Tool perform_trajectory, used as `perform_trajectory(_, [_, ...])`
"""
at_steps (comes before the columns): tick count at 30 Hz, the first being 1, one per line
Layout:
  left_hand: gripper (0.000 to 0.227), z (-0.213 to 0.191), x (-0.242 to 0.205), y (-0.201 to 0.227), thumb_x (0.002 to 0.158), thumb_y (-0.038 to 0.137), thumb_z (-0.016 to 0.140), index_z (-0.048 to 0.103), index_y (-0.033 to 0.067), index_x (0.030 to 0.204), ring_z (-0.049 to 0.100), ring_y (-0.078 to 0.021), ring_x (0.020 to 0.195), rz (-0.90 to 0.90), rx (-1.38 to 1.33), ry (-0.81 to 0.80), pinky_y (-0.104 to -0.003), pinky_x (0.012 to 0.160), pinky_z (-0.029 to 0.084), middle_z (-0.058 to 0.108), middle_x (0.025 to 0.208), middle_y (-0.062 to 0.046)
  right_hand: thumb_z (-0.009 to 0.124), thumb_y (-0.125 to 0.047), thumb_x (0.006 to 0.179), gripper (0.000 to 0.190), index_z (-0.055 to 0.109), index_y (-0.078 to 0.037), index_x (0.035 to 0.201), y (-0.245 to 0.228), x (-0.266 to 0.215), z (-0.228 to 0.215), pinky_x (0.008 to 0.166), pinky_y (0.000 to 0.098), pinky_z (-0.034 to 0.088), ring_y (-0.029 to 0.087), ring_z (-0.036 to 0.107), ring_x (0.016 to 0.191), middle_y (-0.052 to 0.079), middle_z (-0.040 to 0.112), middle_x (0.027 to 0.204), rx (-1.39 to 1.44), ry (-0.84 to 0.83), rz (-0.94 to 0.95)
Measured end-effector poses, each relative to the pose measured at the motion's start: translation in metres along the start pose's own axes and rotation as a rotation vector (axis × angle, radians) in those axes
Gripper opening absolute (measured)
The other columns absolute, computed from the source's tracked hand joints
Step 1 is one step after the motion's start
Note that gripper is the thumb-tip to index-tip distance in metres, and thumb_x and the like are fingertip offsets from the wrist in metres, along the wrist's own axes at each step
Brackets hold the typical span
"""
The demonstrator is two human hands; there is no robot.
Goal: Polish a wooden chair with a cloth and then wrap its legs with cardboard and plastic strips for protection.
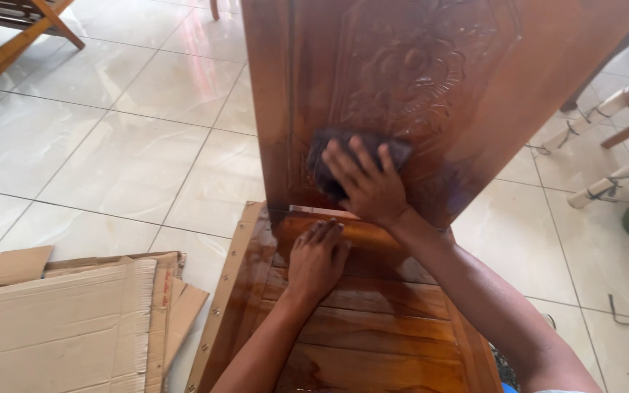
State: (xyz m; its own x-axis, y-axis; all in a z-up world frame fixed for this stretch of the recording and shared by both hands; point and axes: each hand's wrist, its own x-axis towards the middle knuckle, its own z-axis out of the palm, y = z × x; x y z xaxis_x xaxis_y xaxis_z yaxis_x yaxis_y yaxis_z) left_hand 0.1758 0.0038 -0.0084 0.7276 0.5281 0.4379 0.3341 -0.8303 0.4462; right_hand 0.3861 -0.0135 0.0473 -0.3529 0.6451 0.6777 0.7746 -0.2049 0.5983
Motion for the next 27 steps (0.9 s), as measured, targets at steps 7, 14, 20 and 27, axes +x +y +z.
perform_trajectory(7, [0.05, 0.014, 0.007, -0.015, 0.095, 0.04, 0.06, 0.062, 0.0072, 0.133, 0.054, -0.036, 0.134, -0.14, 0.099, 0.027, -0.051, 0.109, 0.042, 0.063, 0.137, -0.017, 0.039, -0.02, 0.098, 0.059, 0.046, -0.022, 0.157, -0.012, 0.012, -0.011, 0.126, 0.0475, 0.022, 0.02, 0.037, 0.152, -0.003, 0.039, 0.166, 0.107, 0.075, -0.231])
perform_trajectory(14, [0.053, 0.01, 0.009, -0.013, 0.093, 0.044, 0.064, 0.062, 0.0095, 0.133, 0.057, -0.0354, 0.131, -0.083, 0.122, 0.027, -0.052, 0.11, 0.04, 0.066, 0.132, -0.016, 0.046, -0.035, 0.093, 0.064, 0.05, -0.023, 0.155, -0.027, 0.069, -0.006, 0.123, 0.0541, 0.021, 0.025, 0.038, 0.151, -0.002, 0.042, 0.164, 0.024, 0.138, 0.037])
perform_trajectory(20, [0.048, 0.029, 0.005, -0.02, 0.093, 0.044, 0.062, 0.069, 0.0079, 0.123, 0.057, -0.0373, 0.129, -0.114, 0.136, -0.011, -0.056, 0.112, 0.036, 0.069, 0.127, -0.017, 0.032, -0.01, 0.096, 0.056, 0.058, -0.014, 0.146, -0.069, 0.057, 0.015, 0.123, 0.0472, 0.028, 0.024, 0.044, 0.149, 0.003, 0.05, 0.158, 0.257, 0.192, -0.243])
perform_trajectory(27, [0.045, -0.003, 0.01, -0.008, 0.096, 0.041, 0.062, 0.071, 0.0082, 0.126, 0.055, -0.0385, 0.133, -0.113, 0.049, -0.018, -0.056, 0.112, 0.038, 0.067, 0.131, -0.019, 0.041, -0.012, 0.101, 0.048, 0.057, -0.014, 0.146, -0.047, 0.081, 0.008, 0.123, 0.0452, 0.029, 0.025, 0.042, 0.15, 0.006, 0.049, 0.158, 0.297, 0.143, -0.312])
